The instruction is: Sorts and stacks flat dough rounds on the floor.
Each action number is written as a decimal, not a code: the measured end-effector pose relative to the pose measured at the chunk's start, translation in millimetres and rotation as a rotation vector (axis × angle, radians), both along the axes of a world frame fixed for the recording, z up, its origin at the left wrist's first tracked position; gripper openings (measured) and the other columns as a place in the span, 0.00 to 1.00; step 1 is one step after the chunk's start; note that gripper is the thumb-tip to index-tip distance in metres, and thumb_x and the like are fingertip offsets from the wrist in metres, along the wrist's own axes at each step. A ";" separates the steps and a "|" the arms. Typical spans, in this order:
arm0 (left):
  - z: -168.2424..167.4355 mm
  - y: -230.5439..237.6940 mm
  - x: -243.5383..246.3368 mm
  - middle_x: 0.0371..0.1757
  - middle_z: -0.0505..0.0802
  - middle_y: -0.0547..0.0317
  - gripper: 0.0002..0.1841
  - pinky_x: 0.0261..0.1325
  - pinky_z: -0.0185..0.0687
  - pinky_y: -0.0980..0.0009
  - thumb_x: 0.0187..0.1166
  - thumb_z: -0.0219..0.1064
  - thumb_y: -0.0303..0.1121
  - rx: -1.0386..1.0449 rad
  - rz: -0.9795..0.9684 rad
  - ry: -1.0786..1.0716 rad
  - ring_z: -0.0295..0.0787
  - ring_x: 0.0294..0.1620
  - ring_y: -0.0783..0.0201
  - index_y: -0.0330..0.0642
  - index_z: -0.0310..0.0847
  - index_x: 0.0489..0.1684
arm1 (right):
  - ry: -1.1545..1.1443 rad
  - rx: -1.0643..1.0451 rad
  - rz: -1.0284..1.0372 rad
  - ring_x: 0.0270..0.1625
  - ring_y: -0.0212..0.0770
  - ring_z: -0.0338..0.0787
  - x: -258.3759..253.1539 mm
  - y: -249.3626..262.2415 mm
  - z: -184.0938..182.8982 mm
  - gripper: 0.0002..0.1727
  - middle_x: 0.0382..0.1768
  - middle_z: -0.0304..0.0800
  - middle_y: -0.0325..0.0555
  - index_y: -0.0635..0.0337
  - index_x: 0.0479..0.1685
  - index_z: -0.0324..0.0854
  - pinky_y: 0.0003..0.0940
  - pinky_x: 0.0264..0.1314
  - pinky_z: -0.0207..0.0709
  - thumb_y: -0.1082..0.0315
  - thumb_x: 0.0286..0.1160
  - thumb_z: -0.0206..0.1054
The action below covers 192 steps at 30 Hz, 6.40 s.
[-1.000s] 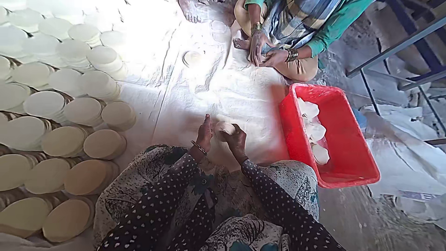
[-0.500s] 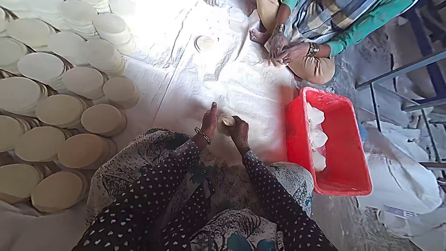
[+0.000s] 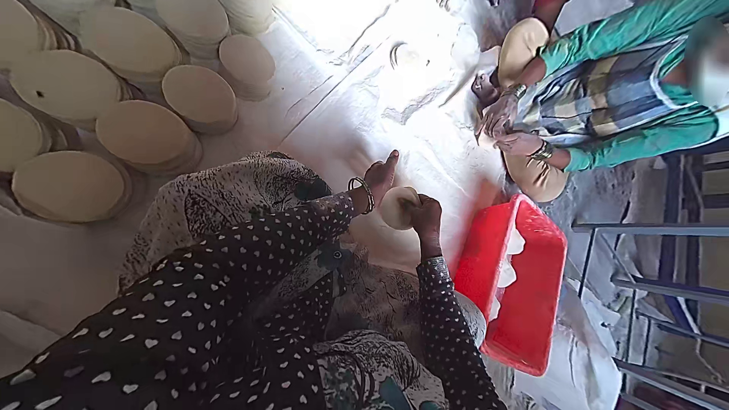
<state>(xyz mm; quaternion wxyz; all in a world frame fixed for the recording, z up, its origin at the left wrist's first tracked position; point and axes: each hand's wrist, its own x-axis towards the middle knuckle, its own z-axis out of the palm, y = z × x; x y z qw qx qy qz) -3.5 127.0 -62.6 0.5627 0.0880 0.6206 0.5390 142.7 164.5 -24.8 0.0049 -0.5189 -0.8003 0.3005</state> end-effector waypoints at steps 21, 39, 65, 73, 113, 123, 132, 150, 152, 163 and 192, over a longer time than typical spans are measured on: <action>-5.1 -1.3 4.9 0.79 0.75 0.32 0.39 0.79 0.61 0.44 0.93 0.39 0.59 -0.079 0.011 -0.058 0.68 0.81 0.43 0.28 0.69 0.78 | 0.505 0.243 -0.408 0.48 0.53 0.92 0.6 -13.5 -87.6 0.25 0.44 0.93 0.58 0.65 0.57 0.86 0.55 0.55 0.82 0.59 0.65 0.84; -10.0 -2.6 9.5 0.79 0.78 0.36 0.40 0.80 0.61 0.43 0.91 0.39 0.63 -0.091 0.017 -0.044 0.68 0.83 0.43 0.30 0.72 0.76 | 0.521 0.206 -0.407 0.52 0.55 0.93 2.0 -13.1 -89.9 0.29 0.51 0.94 0.60 0.63 0.66 0.84 0.57 0.57 0.84 0.64 0.63 0.84; 9.6 -17.0 20.4 0.84 0.72 0.36 0.39 0.84 0.59 0.49 0.93 0.37 0.60 -0.026 -0.042 -0.107 0.65 0.86 0.44 0.32 0.63 0.84 | 0.277 0.117 -0.362 0.51 0.62 0.92 -1.7 -2.2 -92.7 0.27 0.45 0.94 0.61 0.61 0.57 0.88 0.66 0.56 0.81 0.55 0.61 0.85; -8.3 -6.2 18.7 0.84 0.73 0.37 0.39 0.84 0.59 0.47 0.92 0.40 0.61 -0.010 -0.004 -0.076 0.65 0.86 0.44 0.32 0.66 0.83 | 0.262 0.119 -0.355 0.53 0.58 0.93 -5.0 2.8 -94.8 0.27 0.46 0.95 0.59 0.62 0.58 0.88 0.61 0.61 0.81 0.58 0.60 0.85; -12.0 0.9 16.4 0.83 0.71 0.29 0.34 0.86 0.61 0.51 0.96 0.39 0.50 0.065 0.074 0.063 0.66 0.86 0.44 0.24 0.64 0.81 | 0.367 0.112 -0.289 0.54 0.55 0.94 -3.3 12.1 -89.5 0.26 0.49 0.95 0.59 0.68 0.64 0.84 0.54 0.65 0.82 0.58 0.71 0.76; -6.3 -2.3 14.4 0.85 0.72 0.38 0.37 0.84 0.58 0.46 0.94 0.38 0.58 0.066 0.047 0.061 0.64 0.86 0.46 0.32 0.64 0.83 | 0.150 0.001 -0.194 0.45 0.64 0.90 6.5 58.5 -27.0 0.18 0.38 0.90 0.65 0.71 0.39 0.87 0.66 0.49 0.80 0.60 0.72 0.79; -14.1 -3.6 19.8 0.83 0.74 0.38 0.39 0.82 0.62 0.47 0.93 0.35 0.60 -0.012 -0.018 -0.039 0.67 0.84 0.46 0.32 0.66 0.81 | 0.393 0.001 -0.375 0.49 0.62 0.91 12.7 19.1 -80.6 0.28 0.43 0.92 0.64 0.67 0.53 0.86 0.65 0.54 0.81 0.57 0.57 0.88; -20.3 -3.8 21.7 0.84 0.73 0.39 0.39 0.83 0.62 0.49 0.93 0.36 0.61 -0.024 -0.016 -0.035 0.67 0.85 0.47 0.32 0.65 0.83 | 0.376 0.084 -0.373 0.51 0.64 0.92 -5.1 4.8 -92.8 0.23 0.45 0.94 0.62 0.61 0.56 0.89 0.68 0.55 0.80 0.62 0.61 0.85; -20.5 -4.7 18.4 0.84 0.73 0.39 0.39 0.82 0.62 0.49 0.93 0.37 0.61 -0.017 0.000 -0.037 0.67 0.84 0.47 0.33 0.65 0.83 | 0.513 0.146 -0.368 0.45 0.56 0.94 -6.8 3.1 -92.1 0.20 0.42 0.95 0.57 0.60 0.53 0.89 0.61 0.50 0.83 0.66 0.61 0.85; -21.7 1.4 19.9 0.74 0.79 0.37 0.34 0.76 0.69 0.55 0.95 0.39 0.55 0.014 0.068 0.021 0.75 0.74 0.51 0.30 0.72 0.74 | 0.548 0.160 -0.413 0.47 0.46 0.95 -8.2 -2.0 -95.4 0.24 0.43 0.96 0.51 0.61 0.54 0.89 0.49 0.56 0.86 0.61 0.57 0.85; -20.4 -9.4 18.4 0.87 0.70 0.40 0.41 0.85 0.60 0.49 0.91 0.39 0.64 0.039 -0.009 0.001 0.64 0.87 0.48 0.35 0.62 0.86 | 0.535 0.258 -0.326 0.46 0.57 0.95 -0.6 -1.1 -100.0 0.24 0.43 0.95 0.60 0.65 0.55 0.87 0.61 0.52 0.84 0.68 0.58 0.84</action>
